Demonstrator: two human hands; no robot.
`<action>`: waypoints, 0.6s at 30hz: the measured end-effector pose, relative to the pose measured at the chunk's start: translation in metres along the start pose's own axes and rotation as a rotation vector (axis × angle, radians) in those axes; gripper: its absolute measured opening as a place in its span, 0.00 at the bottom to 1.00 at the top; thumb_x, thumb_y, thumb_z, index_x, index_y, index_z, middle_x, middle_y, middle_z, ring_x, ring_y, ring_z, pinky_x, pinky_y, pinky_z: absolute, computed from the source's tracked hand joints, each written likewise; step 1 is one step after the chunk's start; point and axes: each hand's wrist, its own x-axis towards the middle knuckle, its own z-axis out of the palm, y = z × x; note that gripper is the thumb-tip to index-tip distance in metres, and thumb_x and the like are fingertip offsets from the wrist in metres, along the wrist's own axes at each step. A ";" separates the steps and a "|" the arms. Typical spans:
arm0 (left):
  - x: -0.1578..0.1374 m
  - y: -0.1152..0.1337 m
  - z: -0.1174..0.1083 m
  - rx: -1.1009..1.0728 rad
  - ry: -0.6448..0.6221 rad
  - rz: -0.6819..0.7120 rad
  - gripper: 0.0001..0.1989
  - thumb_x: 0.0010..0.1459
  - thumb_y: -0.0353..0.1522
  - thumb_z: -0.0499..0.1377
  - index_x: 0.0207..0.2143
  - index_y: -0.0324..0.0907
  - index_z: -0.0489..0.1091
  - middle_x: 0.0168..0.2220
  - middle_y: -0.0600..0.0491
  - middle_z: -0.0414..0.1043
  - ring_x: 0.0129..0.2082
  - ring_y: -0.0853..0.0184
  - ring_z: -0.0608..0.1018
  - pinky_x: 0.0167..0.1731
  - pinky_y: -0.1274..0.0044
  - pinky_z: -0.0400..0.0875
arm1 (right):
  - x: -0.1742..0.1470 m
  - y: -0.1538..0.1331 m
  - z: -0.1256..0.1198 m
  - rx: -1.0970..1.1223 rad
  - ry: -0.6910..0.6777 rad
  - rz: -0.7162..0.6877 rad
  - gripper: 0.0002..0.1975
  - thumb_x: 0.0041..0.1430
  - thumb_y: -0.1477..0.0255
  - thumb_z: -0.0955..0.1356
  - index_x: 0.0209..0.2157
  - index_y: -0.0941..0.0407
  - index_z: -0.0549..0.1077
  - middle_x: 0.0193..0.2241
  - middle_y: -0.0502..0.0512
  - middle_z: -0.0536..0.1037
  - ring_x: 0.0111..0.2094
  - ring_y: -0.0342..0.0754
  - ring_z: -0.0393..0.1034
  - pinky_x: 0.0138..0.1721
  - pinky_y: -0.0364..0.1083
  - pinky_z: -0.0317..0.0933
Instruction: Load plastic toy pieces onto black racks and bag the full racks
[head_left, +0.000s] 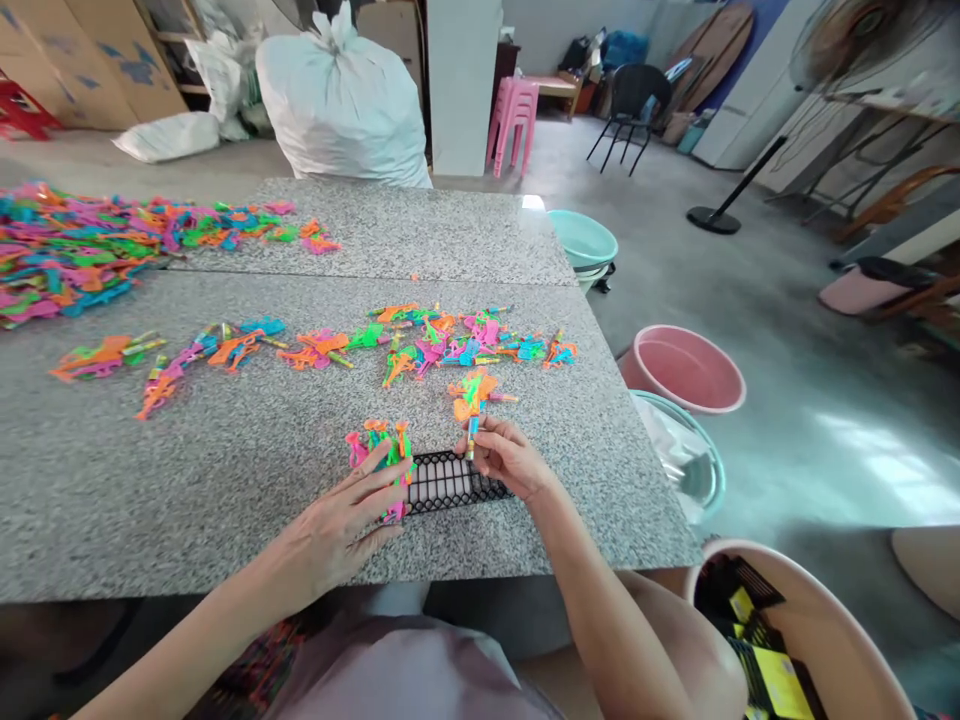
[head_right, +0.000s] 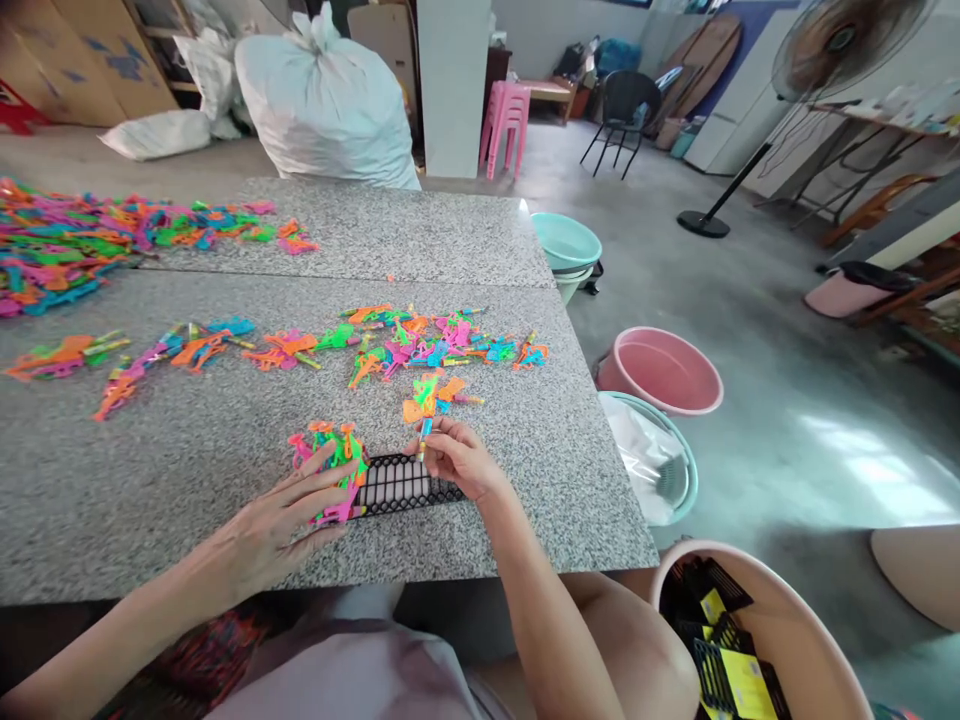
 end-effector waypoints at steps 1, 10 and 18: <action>0.001 0.001 -0.002 -0.001 -0.019 -0.019 0.18 0.68 0.33 0.55 0.59 0.46 0.65 0.62 0.48 0.68 0.68 0.56 0.60 0.60 0.63 0.69 | -0.001 0.004 0.005 -0.039 -0.013 -0.019 0.14 0.50 0.64 0.71 0.37 0.55 0.69 0.27 0.47 0.76 0.18 0.37 0.59 0.15 0.37 0.45; 0.011 0.000 -0.019 -0.022 -0.091 -0.054 0.21 0.68 0.38 0.55 0.62 0.47 0.63 0.60 0.52 0.70 0.66 0.58 0.64 0.60 0.66 0.70 | -0.022 0.040 0.030 -0.573 0.190 -0.102 0.09 0.53 0.68 0.68 0.34 0.53 0.63 0.23 0.43 0.66 0.22 0.41 0.59 0.24 0.41 0.55; 0.014 0.006 -0.013 -0.084 -0.051 -0.065 0.17 0.70 0.36 0.51 0.58 0.42 0.64 0.61 0.48 0.69 0.69 0.60 0.58 0.61 0.68 0.68 | -0.033 0.060 0.050 -0.729 0.469 -0.048 0.11 0.45 0.67 0.75 0.27 0.55 0.70 0.20 0.44 0.69 0.22 0.42 0.62 0.25 0.41 0.56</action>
